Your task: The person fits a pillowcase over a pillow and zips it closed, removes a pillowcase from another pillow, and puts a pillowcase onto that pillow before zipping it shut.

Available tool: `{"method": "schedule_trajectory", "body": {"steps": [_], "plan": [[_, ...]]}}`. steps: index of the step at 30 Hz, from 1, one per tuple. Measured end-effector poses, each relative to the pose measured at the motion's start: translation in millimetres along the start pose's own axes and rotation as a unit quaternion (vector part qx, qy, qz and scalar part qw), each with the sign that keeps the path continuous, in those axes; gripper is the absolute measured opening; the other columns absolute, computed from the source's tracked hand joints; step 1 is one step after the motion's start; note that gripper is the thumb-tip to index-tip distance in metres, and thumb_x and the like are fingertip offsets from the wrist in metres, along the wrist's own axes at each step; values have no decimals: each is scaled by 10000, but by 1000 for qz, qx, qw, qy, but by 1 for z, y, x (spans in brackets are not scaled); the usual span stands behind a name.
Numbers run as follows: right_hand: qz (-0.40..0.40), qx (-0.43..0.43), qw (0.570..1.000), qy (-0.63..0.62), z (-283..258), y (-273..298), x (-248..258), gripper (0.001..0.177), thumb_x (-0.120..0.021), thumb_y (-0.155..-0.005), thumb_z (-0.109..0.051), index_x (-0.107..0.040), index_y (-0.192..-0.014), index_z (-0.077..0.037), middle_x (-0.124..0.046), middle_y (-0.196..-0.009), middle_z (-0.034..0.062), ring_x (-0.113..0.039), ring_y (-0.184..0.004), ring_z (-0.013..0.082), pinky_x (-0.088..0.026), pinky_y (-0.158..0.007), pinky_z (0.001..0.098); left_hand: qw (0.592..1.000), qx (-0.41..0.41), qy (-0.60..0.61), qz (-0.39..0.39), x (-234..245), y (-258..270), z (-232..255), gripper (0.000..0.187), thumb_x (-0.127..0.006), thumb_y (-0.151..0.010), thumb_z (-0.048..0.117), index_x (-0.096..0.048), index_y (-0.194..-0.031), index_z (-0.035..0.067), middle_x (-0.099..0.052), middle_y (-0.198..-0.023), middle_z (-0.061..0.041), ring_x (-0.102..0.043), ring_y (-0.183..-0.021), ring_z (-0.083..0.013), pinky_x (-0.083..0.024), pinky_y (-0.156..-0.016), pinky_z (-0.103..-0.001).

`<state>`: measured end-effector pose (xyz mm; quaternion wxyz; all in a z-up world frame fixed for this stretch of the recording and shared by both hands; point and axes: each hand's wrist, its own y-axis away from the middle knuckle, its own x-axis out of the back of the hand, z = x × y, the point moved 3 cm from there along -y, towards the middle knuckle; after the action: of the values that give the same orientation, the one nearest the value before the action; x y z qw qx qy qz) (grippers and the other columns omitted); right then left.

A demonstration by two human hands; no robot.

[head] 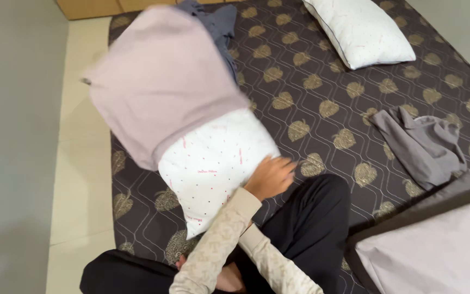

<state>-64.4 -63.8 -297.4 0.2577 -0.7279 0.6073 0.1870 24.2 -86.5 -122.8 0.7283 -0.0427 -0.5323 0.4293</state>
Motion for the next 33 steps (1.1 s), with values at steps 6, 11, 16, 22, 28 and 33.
{"method": "schedule_trajectory", "body": {"steps": [6, 11, 16, 22, 28, 33], "plan": [[148, -322, 921, -160, 30, 35, 12, 462, -572, -993, -333, -538, -1358, -52, -722, -1157, 119, -720, -1028, 255, -599, -900, 412, 951, 195, 80, 226, -44, 123, -65, 130, -691, -762, -23, -766, -860, 19, -756, -929, -177, -699, -987, -353, -551, -913, -449], [-62, -146, 838, 522, -84, 7, -23, 230, -648, -947, -153, -822, -1057, -51, -851, -867, 131, -844, -735, 207, -683, -700, 333, 896, 291, 24, 335, 88, 181, -91, 174, -659, -789, -100, -765, -885, -1, -767, -825, -92, -708, -681, -179, -564, -664, -297], [-259, 185, 726, 609, -97, -59, -118, 373, -670, -959, -201, -674, -1312, -77, -641, -1399, 168, -582, -1332, 321, -461, -1114, 472, 863, 323, -330, 204, 163, 189, -132, 327, -719, -802, 126, -692, -1076, -50, -686, -1037, -188, -681, -918, -319, -555, -748, -394], [-219, 290, 474, 802, 13, -108, -160, 684, -482, -929, -486, -507, -1471, -70, -484, -1569, 150, -379, -1486, 284, -219, -1205, 576, 906, 321, -177, 212, 163, 231, -195, 198, -608, -862, 9, -691, -1041, 11, -706, -1005, -164, -692, -890, -324, -557, -785, -413], [-311, 103, 401, 855, 93, -165, -129, 483, -440, -1071, -454, -596, -1396, -132, -545, -1496, 127, -416, -1480, 352, -229, -1266, 569, 899, 407, 70, 146, 114, 279, -183, 138, -525, -983, -10, -660, -978, -42, -657, -830, -185, -618, -721, -326, -494, -675, -442], [-192, 206, 581, 764, 69, -181, -132, 433, -543, -906, -413, -736, -1153, -115, -708, -1206, 117, -591, -1207, 317, -377, -1077, 516, 942, 265, -34, 201, 128, 277, -144, 375, -671, -737, -8, -594, -1081, -134, -603, -1022, -278, -554, -856, -403, -523, -718, -469]]}}
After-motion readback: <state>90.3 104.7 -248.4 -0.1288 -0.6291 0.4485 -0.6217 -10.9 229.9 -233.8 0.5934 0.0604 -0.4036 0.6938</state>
